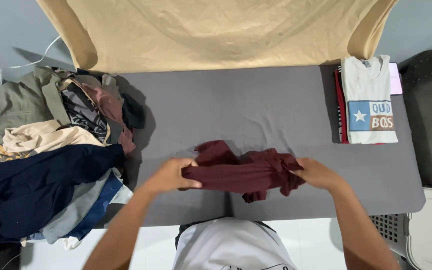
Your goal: Folding various shirts on a bed surface and stacking them.
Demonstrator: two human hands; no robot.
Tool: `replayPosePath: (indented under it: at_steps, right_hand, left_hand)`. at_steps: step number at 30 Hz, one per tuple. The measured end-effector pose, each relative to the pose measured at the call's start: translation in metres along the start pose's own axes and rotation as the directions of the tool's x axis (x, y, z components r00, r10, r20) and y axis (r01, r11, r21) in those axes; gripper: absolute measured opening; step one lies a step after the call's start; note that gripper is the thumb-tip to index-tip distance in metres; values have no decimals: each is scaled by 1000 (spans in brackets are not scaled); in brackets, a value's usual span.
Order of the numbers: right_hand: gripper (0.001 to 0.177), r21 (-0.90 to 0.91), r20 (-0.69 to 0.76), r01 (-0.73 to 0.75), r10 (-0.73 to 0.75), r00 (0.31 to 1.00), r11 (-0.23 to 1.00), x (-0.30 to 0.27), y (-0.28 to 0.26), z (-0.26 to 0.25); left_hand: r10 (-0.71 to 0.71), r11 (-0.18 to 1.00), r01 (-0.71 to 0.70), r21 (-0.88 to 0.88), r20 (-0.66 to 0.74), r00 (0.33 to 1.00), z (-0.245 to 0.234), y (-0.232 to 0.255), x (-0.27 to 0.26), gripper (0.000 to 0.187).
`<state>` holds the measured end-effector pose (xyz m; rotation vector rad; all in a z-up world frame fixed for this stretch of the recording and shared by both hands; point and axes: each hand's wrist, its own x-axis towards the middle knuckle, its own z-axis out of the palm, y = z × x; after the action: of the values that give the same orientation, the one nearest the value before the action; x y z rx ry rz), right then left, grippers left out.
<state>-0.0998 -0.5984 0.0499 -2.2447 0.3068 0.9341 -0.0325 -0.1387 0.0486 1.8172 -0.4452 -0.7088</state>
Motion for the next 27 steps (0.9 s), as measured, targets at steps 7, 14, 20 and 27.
replayPosePath:
  at_steps: [7,14,20,27]
  right_hand:
    - [29,214,-197,24,19,980,977,74,-48,-48]
    - [51,749,-654,649,-307,691,-136,48,-117,-124]
    - [21,598,-733,779,-524,435,-190,-19,-106,-113]
    - [30,567,-643,707,-310,701,422,26,-14,-31]
  left_hand:
    - [-26,505,327,799,-364,931,-96,-37,51,41]
    - [364,857,-514,35,-747,556,-144,62,79,20]
    - [760,650,-331,685,-582,289,-121,126,-9,36]
    - [669,677,-67,733,-575,471,-67,-26,-40,44]
